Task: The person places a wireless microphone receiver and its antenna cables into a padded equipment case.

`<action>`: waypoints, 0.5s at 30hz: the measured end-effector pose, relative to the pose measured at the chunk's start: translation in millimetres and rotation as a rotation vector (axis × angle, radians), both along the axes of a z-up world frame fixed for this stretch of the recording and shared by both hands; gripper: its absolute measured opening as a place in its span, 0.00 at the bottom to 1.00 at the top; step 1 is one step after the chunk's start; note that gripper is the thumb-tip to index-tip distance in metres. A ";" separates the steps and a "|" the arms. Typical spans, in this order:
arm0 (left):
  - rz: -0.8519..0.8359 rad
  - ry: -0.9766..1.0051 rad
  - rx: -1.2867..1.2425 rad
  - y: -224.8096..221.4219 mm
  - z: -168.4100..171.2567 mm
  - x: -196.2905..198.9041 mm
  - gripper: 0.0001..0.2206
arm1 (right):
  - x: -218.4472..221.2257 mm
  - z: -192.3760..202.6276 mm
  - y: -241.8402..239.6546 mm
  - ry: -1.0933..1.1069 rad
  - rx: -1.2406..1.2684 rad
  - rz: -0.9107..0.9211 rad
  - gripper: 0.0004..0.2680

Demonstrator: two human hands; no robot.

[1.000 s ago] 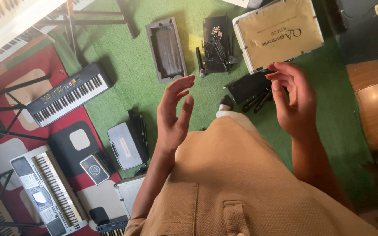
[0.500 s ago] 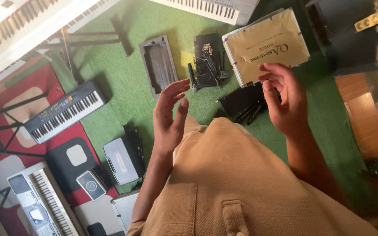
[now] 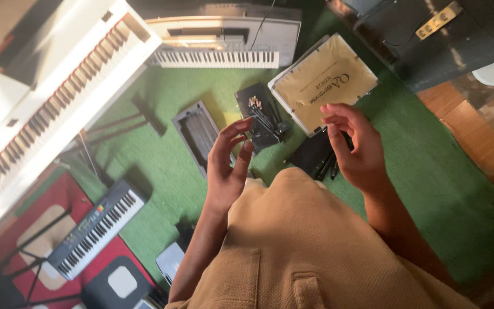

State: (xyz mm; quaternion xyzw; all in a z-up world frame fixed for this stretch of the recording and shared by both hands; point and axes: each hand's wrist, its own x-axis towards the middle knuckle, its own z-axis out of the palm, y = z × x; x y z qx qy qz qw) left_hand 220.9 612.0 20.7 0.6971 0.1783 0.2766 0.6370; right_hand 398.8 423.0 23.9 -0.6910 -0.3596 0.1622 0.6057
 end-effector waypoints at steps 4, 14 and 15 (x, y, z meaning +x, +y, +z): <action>-0.067 0.018 0.049 29.1 3.8 3.3 0.17 | -9.0 -2.2 15.1 0.009 0.034 -0.060 0.12; -0.113 -0.003 0.107 59.9 5.9 7.6 0.18 | -17.4 -6.9 26.9 -0.008 -0.002 -0.137 0.12; -0.113 -0.002 0.112 60.0 5.5 8.5 0.18 | -15.5 -7.2 27.1 -0.010 -0.008 -0.141 0.12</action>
